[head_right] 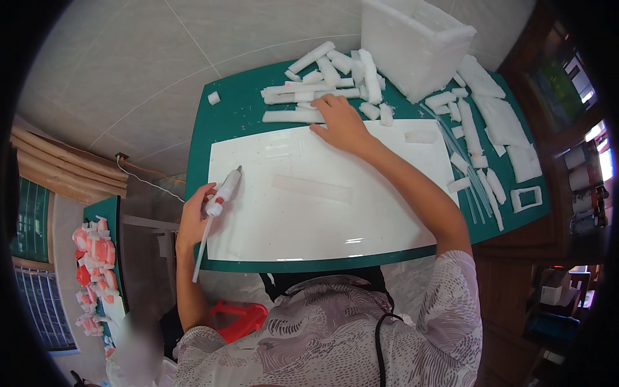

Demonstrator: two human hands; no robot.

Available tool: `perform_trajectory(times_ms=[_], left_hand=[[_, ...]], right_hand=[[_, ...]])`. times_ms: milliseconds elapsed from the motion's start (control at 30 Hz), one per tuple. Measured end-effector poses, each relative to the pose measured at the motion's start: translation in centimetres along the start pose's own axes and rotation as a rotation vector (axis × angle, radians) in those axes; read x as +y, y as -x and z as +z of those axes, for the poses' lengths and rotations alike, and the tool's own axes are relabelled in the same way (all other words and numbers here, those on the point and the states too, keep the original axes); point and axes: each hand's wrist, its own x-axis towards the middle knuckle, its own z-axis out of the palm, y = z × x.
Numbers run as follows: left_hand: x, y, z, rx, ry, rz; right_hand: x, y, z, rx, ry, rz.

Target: Using a hot glue gun to assemble various pieces of white foam on a board.

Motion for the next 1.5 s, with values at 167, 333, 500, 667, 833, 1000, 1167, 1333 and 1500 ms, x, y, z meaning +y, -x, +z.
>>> perform_trajectory(times_ms=[167,333,500,667,833,1000,1167,1333,1500], left_hand=[[-1.5,-2.2,0.5,0.216,0.149,-0.022],[-0.4,-6.1,0.3,0.325,0.454,-0.034],[0.0,-9.4,1.9,0.319,0.447,-0.024],[-0.1,-9.5,3.4,0.346,0.258,0.029],[0.6,-8.2,3.0,0.336,0.235,0.022],[1.4,-8.1,3.4,0.351,0.267,0.048],[0.2,-7.7,3.6,0.393,0.286,0.064],[-0.2,-7.6,3.8,0.402,0.195,0.111],[0.6,-8.2,4.3,0.433,0.143,0.164]], right_hand=[[2.8,-2.6,3.5,-0.090,-0.065,0.156],[3.9,-2.1,1.7,0.068,-0.288,0.110],[4.0,-0.6,-2.8,0.026,-0.452,0.428],[7.3,3.2,-4.7,0.136,-0.329,0.470],[5.8,5.1,-6.1,0.143,-0.183,0.336],[6.1,7.1,-6.7,-0.016,-0.179,0.247],[4.7,7.8,-6.6,-0.155,-0.241,0.249],[4.5,7.4,-6.8,-0.272,-0.202,0.163],[3.1,3.7,-5.5,-0.129,-0.205,0.175]])
